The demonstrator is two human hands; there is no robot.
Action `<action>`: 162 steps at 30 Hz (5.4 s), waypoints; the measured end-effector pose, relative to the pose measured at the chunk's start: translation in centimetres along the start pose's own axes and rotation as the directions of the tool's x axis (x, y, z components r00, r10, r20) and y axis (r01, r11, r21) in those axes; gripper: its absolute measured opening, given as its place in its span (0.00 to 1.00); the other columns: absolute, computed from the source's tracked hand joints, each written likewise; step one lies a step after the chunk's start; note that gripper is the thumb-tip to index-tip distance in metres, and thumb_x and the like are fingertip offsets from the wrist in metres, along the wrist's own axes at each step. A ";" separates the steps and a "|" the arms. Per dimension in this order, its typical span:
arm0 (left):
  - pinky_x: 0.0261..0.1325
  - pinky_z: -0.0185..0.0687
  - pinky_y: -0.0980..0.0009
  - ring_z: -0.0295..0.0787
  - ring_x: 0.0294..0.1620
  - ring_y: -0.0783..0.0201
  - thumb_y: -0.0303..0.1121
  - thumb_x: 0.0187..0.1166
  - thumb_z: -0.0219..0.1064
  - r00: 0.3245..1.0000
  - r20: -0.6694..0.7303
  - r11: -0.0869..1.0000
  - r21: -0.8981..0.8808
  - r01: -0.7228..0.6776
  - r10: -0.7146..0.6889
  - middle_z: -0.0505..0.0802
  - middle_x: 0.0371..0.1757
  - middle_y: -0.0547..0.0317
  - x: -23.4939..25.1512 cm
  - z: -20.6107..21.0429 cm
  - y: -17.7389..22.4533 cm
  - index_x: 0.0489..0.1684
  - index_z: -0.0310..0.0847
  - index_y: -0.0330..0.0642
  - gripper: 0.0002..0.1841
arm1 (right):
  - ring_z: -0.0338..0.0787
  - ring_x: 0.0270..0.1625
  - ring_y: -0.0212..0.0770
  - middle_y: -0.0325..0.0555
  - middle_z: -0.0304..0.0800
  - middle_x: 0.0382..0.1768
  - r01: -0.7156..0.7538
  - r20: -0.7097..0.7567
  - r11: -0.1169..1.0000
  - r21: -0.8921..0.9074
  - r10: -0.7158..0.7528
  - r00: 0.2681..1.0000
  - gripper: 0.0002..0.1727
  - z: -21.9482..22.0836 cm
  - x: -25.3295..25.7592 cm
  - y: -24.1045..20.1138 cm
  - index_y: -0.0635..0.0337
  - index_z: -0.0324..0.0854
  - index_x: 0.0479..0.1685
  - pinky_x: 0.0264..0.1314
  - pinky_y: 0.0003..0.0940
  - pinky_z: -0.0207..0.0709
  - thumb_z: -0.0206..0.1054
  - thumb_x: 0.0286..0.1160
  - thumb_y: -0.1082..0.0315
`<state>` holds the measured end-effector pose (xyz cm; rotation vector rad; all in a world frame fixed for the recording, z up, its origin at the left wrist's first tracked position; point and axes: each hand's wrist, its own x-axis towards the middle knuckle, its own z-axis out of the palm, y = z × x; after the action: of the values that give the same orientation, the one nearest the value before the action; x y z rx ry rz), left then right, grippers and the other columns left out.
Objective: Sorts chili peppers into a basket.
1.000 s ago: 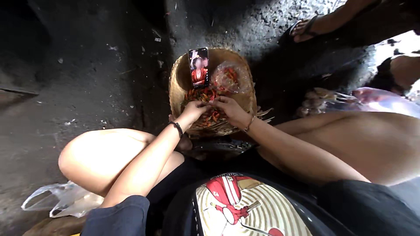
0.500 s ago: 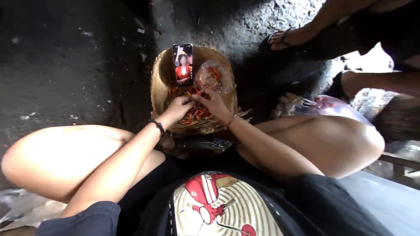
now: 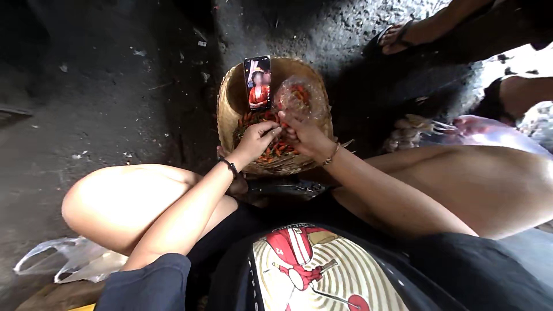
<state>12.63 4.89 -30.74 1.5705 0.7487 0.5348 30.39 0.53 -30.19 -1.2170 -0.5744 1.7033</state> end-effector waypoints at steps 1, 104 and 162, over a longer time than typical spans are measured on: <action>0.51 0.83 0.78 0.86 0.40 0.78 0.28 0.90 0.59 1.000 0.004 1.000 -0.008 -0.019 0.019 0.92 0.42 0.59 0.0 0.0 0.1 0.51 0.88 0.30 0.12 | 0.61 0.15 0.21 0.25 0.65 0.16 -0.024 0.011 0.999 0.048 0.024 1.000 0.15 0.2 -0.2 -0.1 0.47 0.74 0.32 0.18 0.15 0.59 0.55 0.93 0.57; 0.77 0.74 0.42 0.84 0.73 0.47 0.38 0.88 0.62 0.914 0.059 0.671 0.698 0.249 -0.400 0.90 0.68 0.46 0.4 -1.8 0.2 0.63 0.90 0.46 0.15 | 0.88 0.63 0.64 0.63 0.81 0.68 0.070 0.070 0.001 -0.998 0.121 0.990 0.16 -1.6 1.6 4.1 0.61 0.86 0.63 0.63 0.63 0.83 0.68 0.80 0.67; 0.74 0.75 0.40 0.85 0.69 0.43 0.37 0.81 0.71 0.859 0.125 0.720 0.613 0.326 -0.496 0.91 0.63 0.40 -0.1 -1.9 0.6 0.54 0.94 0.40 0.13 | 0.80 0.35 0.32 0.41 0.81 0.35 -0.179 -0.215 0.797 -0.577 0.063 0.975 0.17 -3.1 1.5 1.5 0.62 0.84 0.47 0.39 0.28 0.75 0.48 0.92 0.67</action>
<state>11.30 6.07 -29.86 1.8945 1.0674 -0.2932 32.43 0.77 -33.34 -1.8742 -0.9802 1.5291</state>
